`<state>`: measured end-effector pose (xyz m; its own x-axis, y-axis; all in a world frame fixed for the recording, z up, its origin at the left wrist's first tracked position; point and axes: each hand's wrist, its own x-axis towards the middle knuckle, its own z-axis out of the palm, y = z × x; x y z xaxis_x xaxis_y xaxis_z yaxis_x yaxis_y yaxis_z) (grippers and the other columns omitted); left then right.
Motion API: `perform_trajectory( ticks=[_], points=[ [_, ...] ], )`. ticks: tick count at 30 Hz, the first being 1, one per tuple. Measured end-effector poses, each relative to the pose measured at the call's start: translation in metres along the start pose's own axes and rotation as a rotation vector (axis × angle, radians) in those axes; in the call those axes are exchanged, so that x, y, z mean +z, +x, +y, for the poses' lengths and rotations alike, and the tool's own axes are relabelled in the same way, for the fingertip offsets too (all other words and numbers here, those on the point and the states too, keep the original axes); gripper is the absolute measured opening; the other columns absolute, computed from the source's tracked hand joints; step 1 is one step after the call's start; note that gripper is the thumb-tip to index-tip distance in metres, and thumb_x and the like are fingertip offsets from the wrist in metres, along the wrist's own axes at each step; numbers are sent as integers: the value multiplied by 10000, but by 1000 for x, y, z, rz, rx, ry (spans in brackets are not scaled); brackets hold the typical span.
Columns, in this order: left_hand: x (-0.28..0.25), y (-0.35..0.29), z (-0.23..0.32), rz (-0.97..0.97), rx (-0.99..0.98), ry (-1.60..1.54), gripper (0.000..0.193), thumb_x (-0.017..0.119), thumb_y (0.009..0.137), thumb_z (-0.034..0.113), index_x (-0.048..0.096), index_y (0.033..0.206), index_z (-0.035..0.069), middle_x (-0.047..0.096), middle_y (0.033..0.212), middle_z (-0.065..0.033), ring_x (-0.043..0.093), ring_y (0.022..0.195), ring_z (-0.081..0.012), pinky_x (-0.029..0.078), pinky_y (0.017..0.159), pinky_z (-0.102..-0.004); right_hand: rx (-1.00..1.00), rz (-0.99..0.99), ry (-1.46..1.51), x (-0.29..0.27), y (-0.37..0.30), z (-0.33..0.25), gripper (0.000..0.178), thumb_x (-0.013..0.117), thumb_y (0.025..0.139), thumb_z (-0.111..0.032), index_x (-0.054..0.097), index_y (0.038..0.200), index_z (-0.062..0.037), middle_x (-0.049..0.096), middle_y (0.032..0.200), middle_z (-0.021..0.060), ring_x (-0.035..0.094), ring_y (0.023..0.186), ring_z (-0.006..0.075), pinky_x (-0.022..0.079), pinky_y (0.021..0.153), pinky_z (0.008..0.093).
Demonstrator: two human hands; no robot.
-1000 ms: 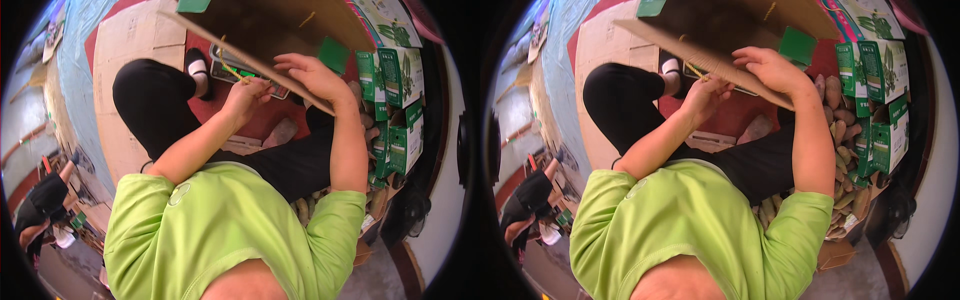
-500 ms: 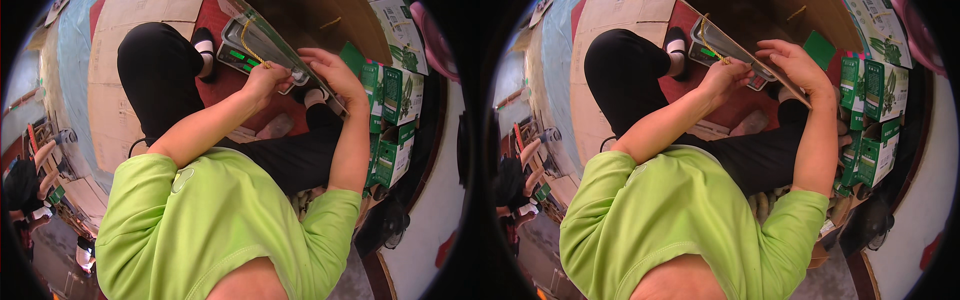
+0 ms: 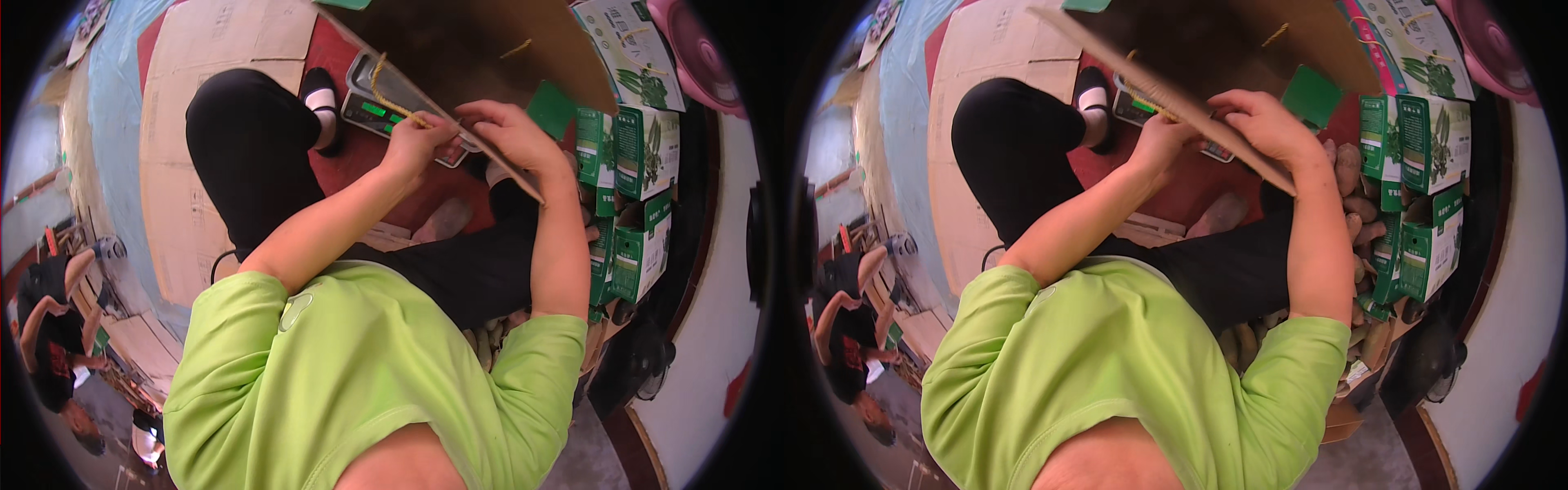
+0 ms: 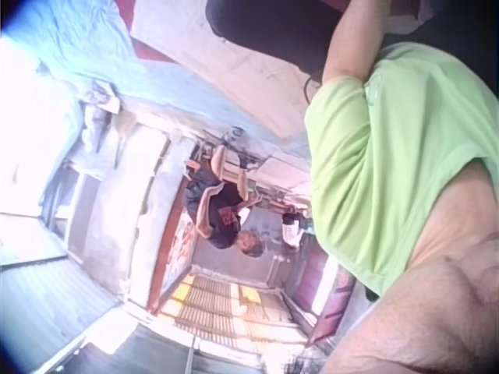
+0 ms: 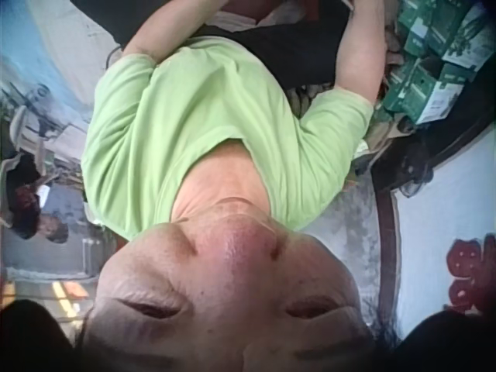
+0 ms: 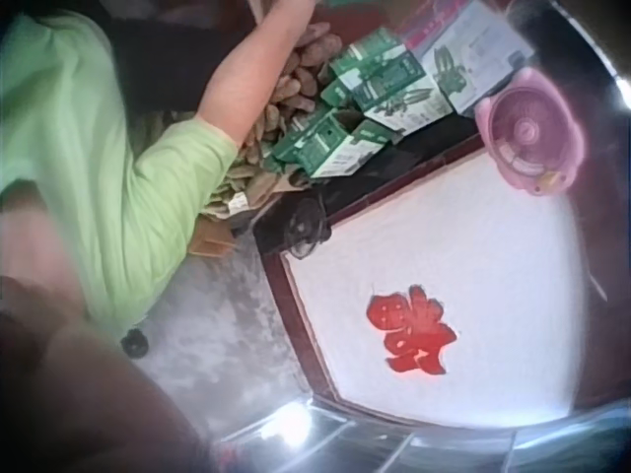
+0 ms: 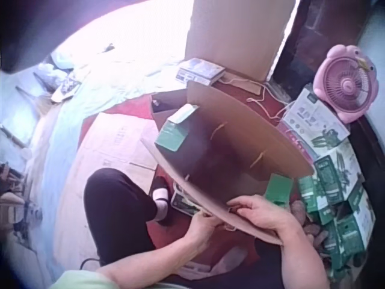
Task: Pack produce from a pile into cardboard boxes and weigh them on a digital scale.
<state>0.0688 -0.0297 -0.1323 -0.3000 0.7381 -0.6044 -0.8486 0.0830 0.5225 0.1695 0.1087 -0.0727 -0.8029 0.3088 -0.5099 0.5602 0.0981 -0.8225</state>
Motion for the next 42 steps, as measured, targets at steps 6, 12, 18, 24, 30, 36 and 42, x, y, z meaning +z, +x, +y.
perform_trajectory(
  ticks=[6, 12, 18, 24, 30, 36, 42],
  points=[
    [-16, -5, -3, -9, 82, 162, 112, 594, 788, 2, 588, 899, -15, 622, 814, -85, 625, 710, -167, 516, 618, -270, -68, 58, -254, 14, 4, -2, 225, 535, 814, -30, 629, 1016, 1, 660, 876, 78, 615, 779, 130, 493, 685, 267],
    [-7, -15, 7, -26, 85, 220, 187, 628, 794, 72, 561, 964, 32, 589, 913, -41, 582, 840, -131, 478, 716, -276, -83, 83, -329, 11, 13, -1, 143, 594, 789, -88, 649, 880, 6, 646, 756, 104, 619, 705, 176, 481, 646, 279],
    [-28, -9, 22, -87, 46, -6, 328, 643, 818, 181, 512, 1093, 58, 558, 1063, -28, 549, 956, -143, 444, 829, -303, -41, 199, -326, 11, 15, 0, 135, 541, 836, -122, 563, 854, 10, 619, 741, 106, 628, 711, 170, 479, 595, 292],
    [-44, -8, 51, 72, 215, -66, 199, 592, 867, 118, 547, 1056, 74, 616, 980, -51, 609, 882, -151, 502, 770, -326, 128, 339, 298, 14, 20, -4, 166, 418, 934, -180, 472, 987, -32, 616, 929, 116, 642, 791, 199, 501, 591, 271],
    [-40, -11, 55, 75, 290, 85, 174, 575, 879, 111, 551, 1043, 57, 611, 996, -62, 611, 883, -156, 508, 776, -312, 111, 239, 702, 25, 18, -20, 181, 382, 961, -213, 449, 978, -46, 604, 880, 116, 629, 808, 221, 522, 639, 316],
    [-40, -9, 53, 60, 283, 94, 233, 590, 837, 62, 534, 1058, 16, 609, 993, -66, 608, 895, -171, 495, 796, -300, 104, 288, 580, 27, 21, -18, 175, 396, 952, -197, 453, 960, -32, 522, 770, 63, 565, 666, 157, 533, 600, 315],
    [-34, -11, 54, 122, 275, 108, 149, 590, 827, 42, 566, 973, 28, 617, 948, -61, 612, 858, -158, 503, 755, -278, 118, 432, 593, 28, 22, -17, 173, 409, 944, -179, 455, 952, -13, 481, 772, 61, 535, 643, 141, 545, 573, 299]
  ],
)
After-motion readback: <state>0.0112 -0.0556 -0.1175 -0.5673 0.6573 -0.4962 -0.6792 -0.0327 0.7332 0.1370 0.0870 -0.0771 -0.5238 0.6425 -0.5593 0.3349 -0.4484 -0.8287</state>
